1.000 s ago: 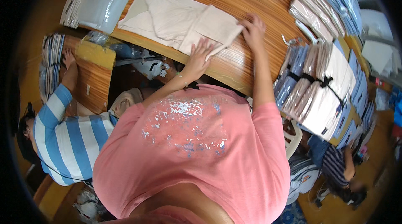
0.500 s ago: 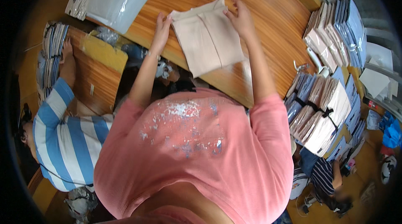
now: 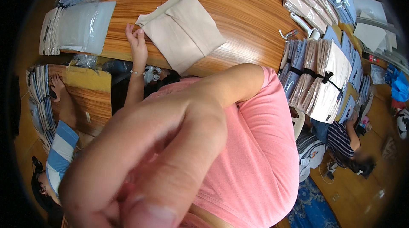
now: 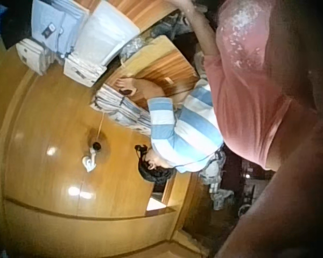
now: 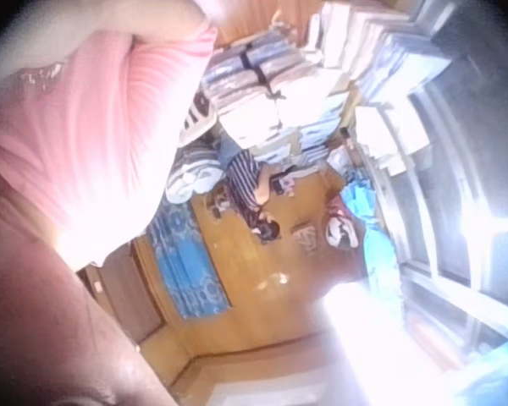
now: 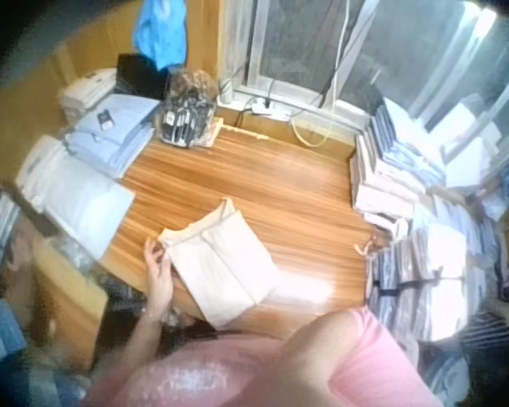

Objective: The person packages garments by placing a folded light-colored shirt into a clear plastic bag, seals the bag by hand, and then ties a black ribbon around a stack of similar packaged shirts.

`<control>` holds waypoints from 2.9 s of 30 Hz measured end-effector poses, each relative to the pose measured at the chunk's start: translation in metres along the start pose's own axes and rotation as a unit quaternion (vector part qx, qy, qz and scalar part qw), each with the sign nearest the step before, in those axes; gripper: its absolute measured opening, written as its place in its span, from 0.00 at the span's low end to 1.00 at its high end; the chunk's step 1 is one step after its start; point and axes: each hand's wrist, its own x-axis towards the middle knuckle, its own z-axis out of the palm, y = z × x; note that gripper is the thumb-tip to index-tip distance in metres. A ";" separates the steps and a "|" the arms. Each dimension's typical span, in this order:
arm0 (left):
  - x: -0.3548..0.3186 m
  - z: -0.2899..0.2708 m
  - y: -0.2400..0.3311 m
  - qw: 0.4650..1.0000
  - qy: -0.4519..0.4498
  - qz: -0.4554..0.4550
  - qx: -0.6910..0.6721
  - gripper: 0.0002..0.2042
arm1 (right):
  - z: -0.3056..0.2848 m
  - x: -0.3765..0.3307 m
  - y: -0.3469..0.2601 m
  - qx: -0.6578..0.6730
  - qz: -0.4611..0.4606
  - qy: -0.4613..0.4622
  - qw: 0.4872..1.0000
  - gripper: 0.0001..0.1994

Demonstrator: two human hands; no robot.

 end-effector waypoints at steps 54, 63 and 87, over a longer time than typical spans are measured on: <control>0.048 -0.009 -0.066 0.988 -0.094 -0.120 -0.028 0.08 | -0.228 -0.114 0.253 -0.001 0.485 0.397 0.779 0.14; 0.056 -0.005 -0.076 0.985 0.007 -0.169 0.023 0.12 | -0.228 -0.112 0.259 0.027 0.427 0.413 0.804 0.22; -0.017 0.072 0.040 0.791 -0.441 0.316 0.282 0.12 | -0.203 -0.122 0.291 -0.498 0.327 0.299 0.746 0.23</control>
